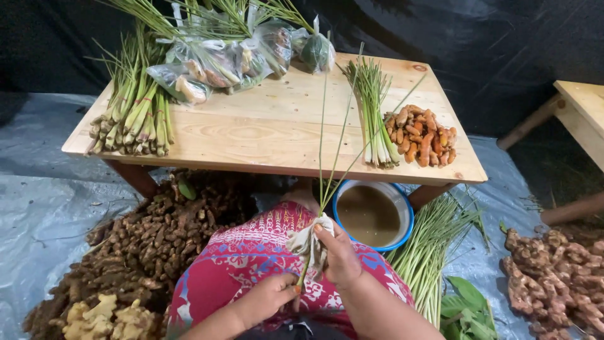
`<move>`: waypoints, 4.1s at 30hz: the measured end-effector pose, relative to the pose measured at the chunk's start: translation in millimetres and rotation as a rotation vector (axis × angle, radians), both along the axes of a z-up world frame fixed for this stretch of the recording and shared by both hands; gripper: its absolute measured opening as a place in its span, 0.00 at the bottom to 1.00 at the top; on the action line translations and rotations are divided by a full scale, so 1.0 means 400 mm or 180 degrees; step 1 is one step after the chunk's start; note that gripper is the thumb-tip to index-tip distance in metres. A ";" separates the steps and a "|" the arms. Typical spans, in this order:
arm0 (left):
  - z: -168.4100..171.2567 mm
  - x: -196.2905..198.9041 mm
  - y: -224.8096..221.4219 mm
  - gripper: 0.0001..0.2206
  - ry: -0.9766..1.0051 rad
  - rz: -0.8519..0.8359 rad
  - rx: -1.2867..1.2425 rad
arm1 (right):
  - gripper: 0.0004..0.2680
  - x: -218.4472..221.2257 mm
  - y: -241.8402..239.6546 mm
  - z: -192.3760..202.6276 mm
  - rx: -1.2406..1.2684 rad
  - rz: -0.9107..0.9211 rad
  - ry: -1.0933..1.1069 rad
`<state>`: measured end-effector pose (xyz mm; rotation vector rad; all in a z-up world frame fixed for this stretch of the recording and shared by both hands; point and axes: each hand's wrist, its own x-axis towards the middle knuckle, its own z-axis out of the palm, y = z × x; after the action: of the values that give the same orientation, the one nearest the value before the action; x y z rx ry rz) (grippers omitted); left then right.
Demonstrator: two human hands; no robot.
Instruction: The person is cleaning lemongrass stalks by wiping them with a cloth and then sorting them into piles.
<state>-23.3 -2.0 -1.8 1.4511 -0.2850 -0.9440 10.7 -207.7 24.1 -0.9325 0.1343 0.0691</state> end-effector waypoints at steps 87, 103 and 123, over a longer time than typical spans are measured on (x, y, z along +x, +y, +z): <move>0.169 0.239 -0.184 0.11 -0.1280 0.1397 -0.0636 | 0.06 -0.040 -0.062 -0.123 -0.0230 0.0053 0.0916; 0.318 0.512 -0.455 0.20 -0.1458 0.0834 -0.0035 | 0.07 -0.003 -0.103 -0.202 -0.0187 0.0537 0.1371; 0.402 0.713 -0.673 0.24 -0.1182 0.0715 0.1254 | 0.12 0.014 -0.122 -0.136 -0.0008 0.0444 0.1800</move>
<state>261.7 -271.3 158.9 1.9794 -0.2065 -0.5612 16.4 -256.6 -30.4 -0.9042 0.5922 0.4626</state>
